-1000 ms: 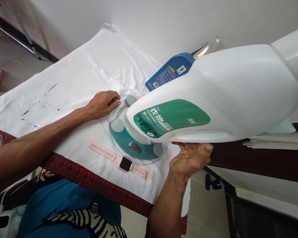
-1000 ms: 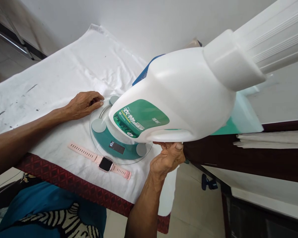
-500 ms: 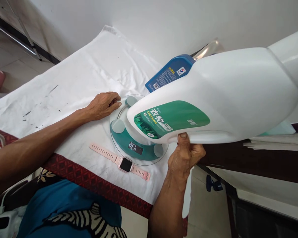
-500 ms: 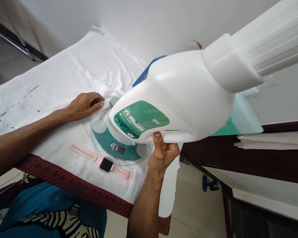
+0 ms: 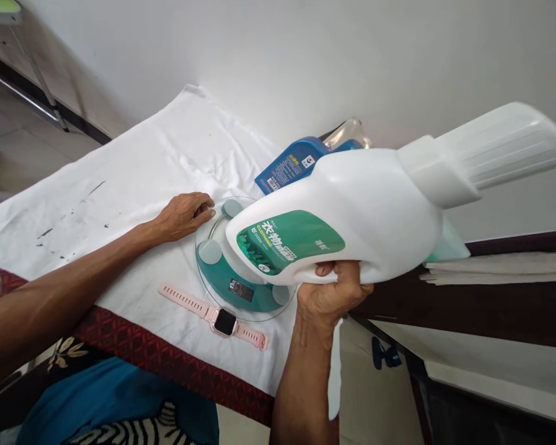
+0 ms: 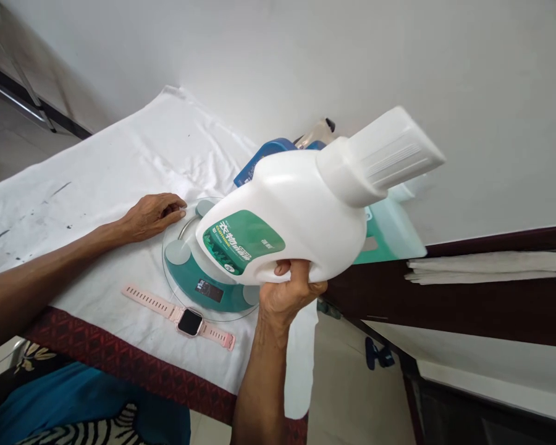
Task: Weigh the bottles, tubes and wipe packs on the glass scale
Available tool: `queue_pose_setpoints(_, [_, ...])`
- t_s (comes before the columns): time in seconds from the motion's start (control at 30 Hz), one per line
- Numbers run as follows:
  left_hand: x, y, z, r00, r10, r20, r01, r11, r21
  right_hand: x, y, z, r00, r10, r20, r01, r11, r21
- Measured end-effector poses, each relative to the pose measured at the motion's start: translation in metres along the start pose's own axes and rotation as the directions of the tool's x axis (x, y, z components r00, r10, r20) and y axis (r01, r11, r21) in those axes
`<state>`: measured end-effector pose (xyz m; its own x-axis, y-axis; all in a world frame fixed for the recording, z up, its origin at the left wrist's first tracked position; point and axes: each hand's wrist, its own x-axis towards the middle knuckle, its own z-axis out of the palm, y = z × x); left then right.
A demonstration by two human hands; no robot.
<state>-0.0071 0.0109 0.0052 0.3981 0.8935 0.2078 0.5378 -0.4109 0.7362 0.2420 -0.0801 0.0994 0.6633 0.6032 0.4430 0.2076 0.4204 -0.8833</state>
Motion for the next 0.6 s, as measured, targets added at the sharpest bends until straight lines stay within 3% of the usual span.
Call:
queue_pose_setpoints(0.1, [-0.001,0.000,0.000,1.000,-0.008,0.004,0.009,1.000,-0.020,0.000,-0.008,0.001,0.998,0.030,-0.053,-0.030,0.999,0.015])
queue_pose_setpoints(0.37, [-0.005,0.004,0.002,1.000,-0.025,0.014,0.026,0.998,-0.053,0.020,-0.037,0.006,0.999,-0.023,-0.037,0.022,0.999,-0.041])
queue_pose_setpoints(0.5, [-0.007,0.007,0.003,0.998,-0.053,0.023,0.054,0.996,-0.064,0.038,-0.038,0.035,1.000,-0.017,0.003,0.017,1.000,0.005])
queue_pose_setpoints(0.6, [-0.008,0.008,0.003,0.998,-0.056,0.021,0.057,0.997,-0.058,0.057,-0.027,0.071,0.997,0.005,0.072,-0.013,0.993,0.114])
